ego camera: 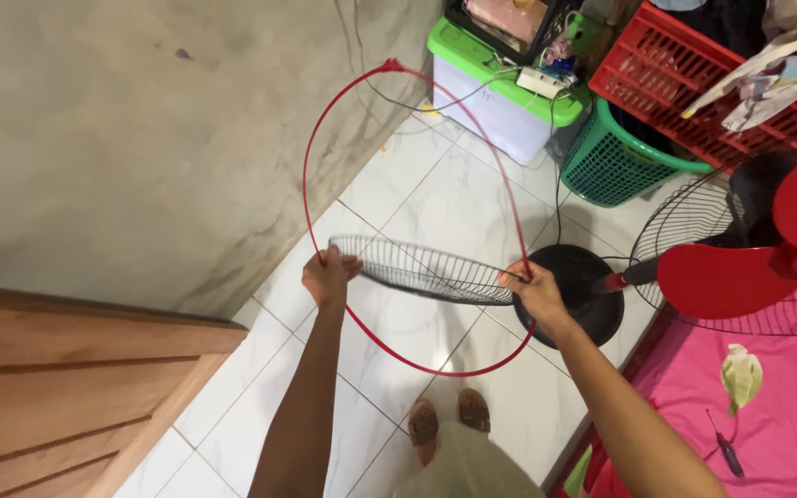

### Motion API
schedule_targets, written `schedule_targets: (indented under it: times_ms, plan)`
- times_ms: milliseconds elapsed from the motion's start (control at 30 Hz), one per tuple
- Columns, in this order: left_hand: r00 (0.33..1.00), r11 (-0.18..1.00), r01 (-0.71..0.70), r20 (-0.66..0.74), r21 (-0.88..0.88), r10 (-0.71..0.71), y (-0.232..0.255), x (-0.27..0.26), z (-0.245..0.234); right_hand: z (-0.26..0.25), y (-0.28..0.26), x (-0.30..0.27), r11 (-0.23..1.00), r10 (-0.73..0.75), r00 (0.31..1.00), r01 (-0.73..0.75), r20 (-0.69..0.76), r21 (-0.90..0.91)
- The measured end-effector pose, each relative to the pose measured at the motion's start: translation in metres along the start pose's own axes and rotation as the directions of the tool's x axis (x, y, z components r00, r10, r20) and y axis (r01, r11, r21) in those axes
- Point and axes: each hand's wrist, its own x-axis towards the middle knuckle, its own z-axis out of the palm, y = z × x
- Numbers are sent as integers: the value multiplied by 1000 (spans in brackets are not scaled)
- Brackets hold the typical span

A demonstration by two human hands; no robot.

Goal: The person assembles a red electric fan by attaching the fan blades to the motor hub, securing them with a red cap, and then fitting the front wire cage over the blades. The person handles the blades, cap, and cage by hand without using tools.

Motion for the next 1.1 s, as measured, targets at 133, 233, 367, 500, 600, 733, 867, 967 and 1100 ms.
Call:
schedule_targets:
  times_ms: [133,233,367,500,600,733,867,967,1100]
  plan:
    - [988,988,-154,-13,23,154,41,-18,-8,-11,-40,-23,994,82,990,-73,-115,79]
    - [949,949,-316,7,4,316,68,-28,-16,-20,-68,-41,957,157,982,-125,-105,260]
    - [874,874,-485,9,20,485,108,-35,-17,-30,-103,-59,900,112,990,-67,-80,430]
    - [750,750,-661,-4,-32,661,144,-44,-4,-43,-131,-76,844,70,991,1,-113,536]
    - [698,695,-709,23,-121,716,166,-44,16,-56,-145,-89,791,18,993,58,-118,610]
    - [624,617,-764,25,-188,781,190,-43,50,-82,-150,-109,728,-21,988,119,-151,675]
    - [571,573,-811,55,-122,819,219,-52,85,-116,-146,-133,665,-74,983,175,-169,726]
    - [546,561,-824,160,-72,822,243,-61,112,-143,-142,-153,649,-128,975,222,-183,727]
    - [322,460,-833,405,-308,856,264,-76,152,-178,-139,-185,568,-145,963,269,-227,778]
